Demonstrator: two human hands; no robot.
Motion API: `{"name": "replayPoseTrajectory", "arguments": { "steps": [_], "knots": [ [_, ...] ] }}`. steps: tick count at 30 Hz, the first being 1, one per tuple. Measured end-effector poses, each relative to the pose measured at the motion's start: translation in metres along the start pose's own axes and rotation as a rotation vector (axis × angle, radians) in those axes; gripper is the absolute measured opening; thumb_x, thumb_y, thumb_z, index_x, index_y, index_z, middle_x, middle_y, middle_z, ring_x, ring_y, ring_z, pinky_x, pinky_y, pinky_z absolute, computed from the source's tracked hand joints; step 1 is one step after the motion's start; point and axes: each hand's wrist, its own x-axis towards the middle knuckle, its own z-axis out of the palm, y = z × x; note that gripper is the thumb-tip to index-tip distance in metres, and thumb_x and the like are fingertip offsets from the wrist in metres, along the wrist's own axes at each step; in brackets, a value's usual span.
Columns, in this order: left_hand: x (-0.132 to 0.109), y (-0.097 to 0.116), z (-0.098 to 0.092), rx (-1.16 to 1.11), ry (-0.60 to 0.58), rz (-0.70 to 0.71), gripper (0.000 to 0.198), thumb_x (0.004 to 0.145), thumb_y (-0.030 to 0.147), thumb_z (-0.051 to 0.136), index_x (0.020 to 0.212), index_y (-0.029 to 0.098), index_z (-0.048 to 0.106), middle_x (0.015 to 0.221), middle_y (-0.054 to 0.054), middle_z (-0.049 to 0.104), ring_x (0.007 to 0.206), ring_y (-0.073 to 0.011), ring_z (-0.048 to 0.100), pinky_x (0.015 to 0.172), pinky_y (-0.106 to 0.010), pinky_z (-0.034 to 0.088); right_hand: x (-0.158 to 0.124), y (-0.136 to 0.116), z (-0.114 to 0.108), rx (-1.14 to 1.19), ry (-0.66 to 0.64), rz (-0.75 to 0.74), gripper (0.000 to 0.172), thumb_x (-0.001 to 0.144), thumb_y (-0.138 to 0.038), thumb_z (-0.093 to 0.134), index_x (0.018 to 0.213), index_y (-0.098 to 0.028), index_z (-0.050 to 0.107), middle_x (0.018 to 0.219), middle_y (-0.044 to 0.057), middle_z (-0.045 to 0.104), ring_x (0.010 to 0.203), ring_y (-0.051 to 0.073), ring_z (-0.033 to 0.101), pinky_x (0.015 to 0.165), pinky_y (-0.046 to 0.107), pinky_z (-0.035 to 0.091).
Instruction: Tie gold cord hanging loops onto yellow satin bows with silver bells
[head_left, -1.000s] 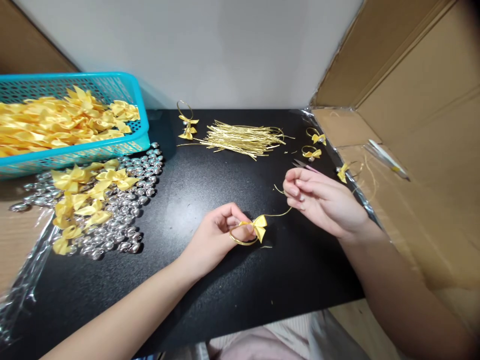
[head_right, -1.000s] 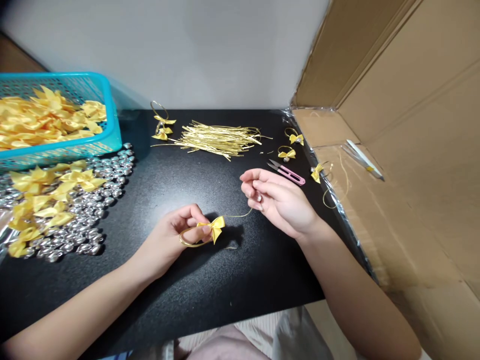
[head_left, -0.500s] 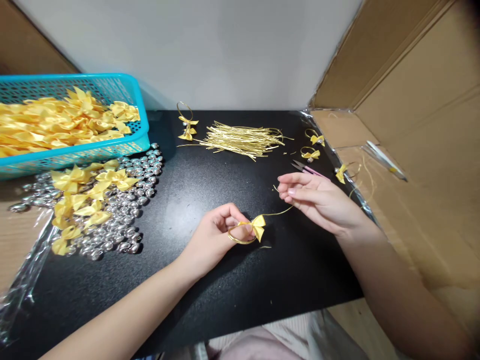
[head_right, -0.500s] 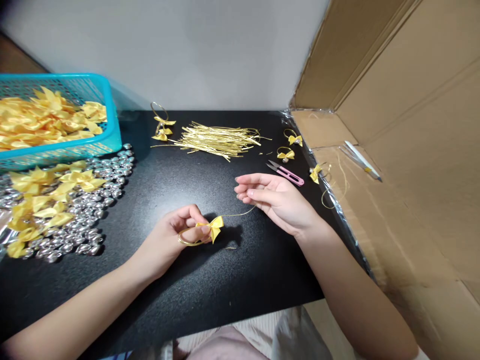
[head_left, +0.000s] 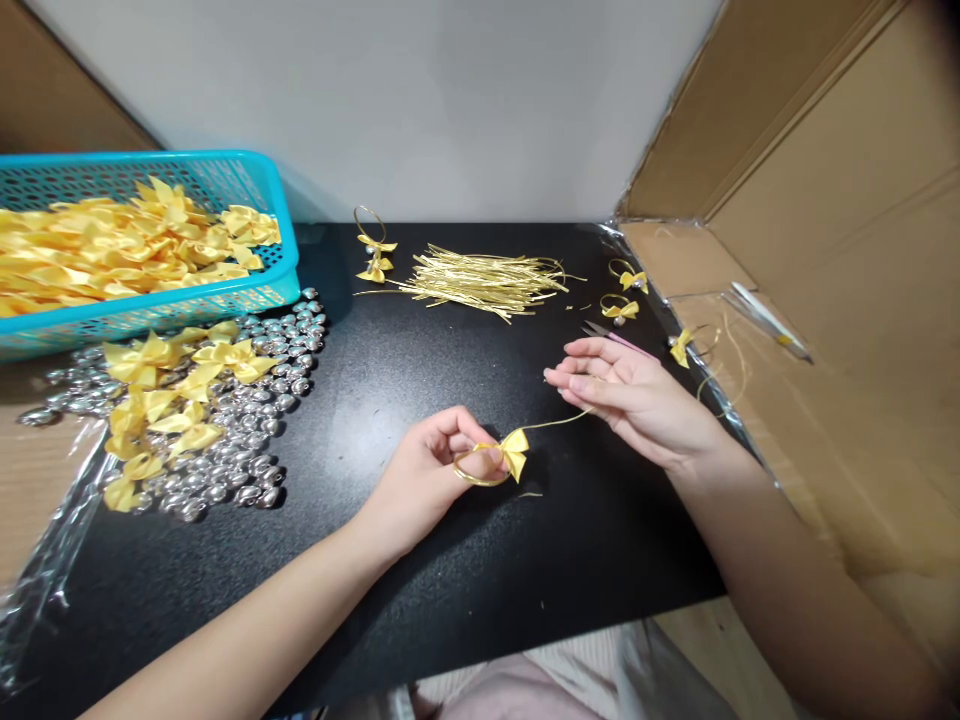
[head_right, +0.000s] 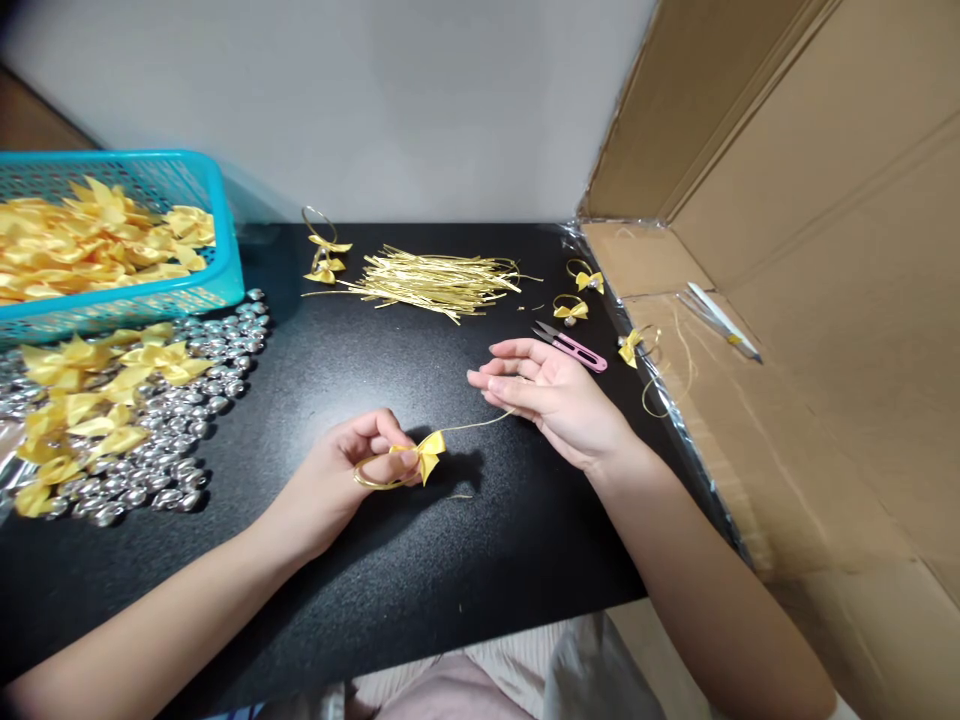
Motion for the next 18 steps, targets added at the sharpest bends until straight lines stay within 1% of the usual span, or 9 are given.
{"name": "replayPoseTrajectory", "arguments": {
  "steps": [3, 5, 7, 9, 11, 13, 16, 18],
  "knots": [
    [0.0, 0.0, 0.0, 0.02, 0.008, -0.003, 0.02, 0.07, 0.02, 0.078, 0.067, 0.016, 0.058, 0.062, 0.002, 0.073, 0.054, -0.0066, 0.062, 0.056, -0.016, 0.046, 0.003, -0.004, -0.003, 0.071, 0.058, -0.013, 0.026, 0.066, -0.01, 0.08, 0.084, -0.022, 0.065, 0.079, -0.005, 0.068, 0.086, 0.012, 0.074, 0.082, 0.022, 0.06],
    [0.0, 0.0, 0.0, 0.023, 0.015, -0.004, 0.02, 0.07, 0.02, 0.077, 0.067, 0.017, 0.058, 0.061, 0.002, 0.072, 0.054, -0.0072, 0.062, 0.056, -0.017, 0.047, 0.006, -0.007, -0.006, 0.109, 0.111, -0.026, 0.024, 0.067, -0.008, 0.078, 0.08, -0.022, 0.064, 0.077, -0.007, 0.068, 0.084, 0.011, 0.074, 0.082, 0.021, 0.06],
    [-0.001, 0.001, 0.0, 0.034, 0.024, -0.003, 0.02, 0.07, 0.021, 0.077, 0.067, 0.017, 0.058, 0.059, 0.002, 0.07, 0.054, -0.0081, 0.062, 0.057, -0.018, 0.047, 0.008, -0.01, -0.009, 0.115, 0.146, -0.039, 0.021, 0.071, -0.01, 0.075, 0.082, -0.023, 0.063, 0.082, -0.006, 0.07, 0.089, 0.011, 0.073, 0.084, 0.023, 0.06],
    [-0.001, 0.001, 0.001, 0.043, 0.031, -0.001, 0.021, 0.069, 0.021, 0.078, 0.067, 0.017, 0.057, 0.058, 0.002, 0.07, 0.053, -0.0088, 0.062, 0.057, -0.02, 0.048, 0.011, -0.01, -0.012, 0.105, 0.148, -0.059, 0.019, 0.074, -0.011, 0.072, 0.086, -0.024, 0.064, 0.091, -0.003, 0.074, 0.095, 0.013, 0.072, 0.089, 0.026, 0.059],
    [-0.001, 0.001, 0.001, 0.043, 0.034, -0.002, 0.021, 0.068, 0.021, 0.078, 0.066, 0.017, 0.058, 0.058, 0.003, 0.069, 0.053, -0.0089, 0.062, 0.057, -0.02, 0.048, 0.013, -0.008, -0.013, 0.051, 0.126, -0.08, 0.022, 0.074, -0.011, 0.072, 0.09, -0.025, 0.065, 0.099, -0.001, 0.075, 0.1, 0.015, 0.072, 0.093, 0.03, 0.058],
    [-0.001, 0.001, 0.001, 0.039, 0.031, -0.001, 0.021, 0.068, 0.021, 0.078, 0.066, 0.017, 0.057, 0.058, 0.003, 0.069, 0.053, -0.0082, 0.062, 0.058, -0.019, 0.048, 0.015, -0.003, -0.012, -0.08, 0.124, -0.117, 0.025, 0.072, -0.011, 0.074, 0.091, -0.023, 0.065, 0.1, 0.001, 0.075, 0.099, 0.017, 0.072, 0.095, 0.033, 0.057],
    [-0.001, 0.001, 0.001, 0.039, 0.019, 0.001, 0.022, 0.068, 0.021, 0.078, 0.066, 0.017, 0.057, 0.059, 0.002, 0.07, 0.053, -0.0075, 0.061, 0.058, -0.019, 0.047, 0.018, 0.006, -0.009, -0.281, 0.181, -0.184, 0.03, 0.07, -0.01, 0.076, 0.095, -0.022, 0.064, 0.11, 0.004, 0.072, 0.095, 0.018, 0.073, 0.094, 0.036, 0.057],
    [-0.001, 0.001, 0.001, 0.037, 0.01, 0.003, 0.022, 0.068, 0.022, 0.078, 0.066, 0.017, 0.057, 0.06, 0.002, 0.071, 0.054, -0.0075, 0.062, 0.058, -0.018, 0.047, 0.018, 0.008, -0.007, -0.314, 0.216, -0.17, 0.035, 0.07, -0.01, 0.075, 0.1, -0.023, 0.062, 0.118, 0.005, 0.069, 0.095, 0.019, 0.073, 0.092, 0.037, 0.058]
  ]
}}
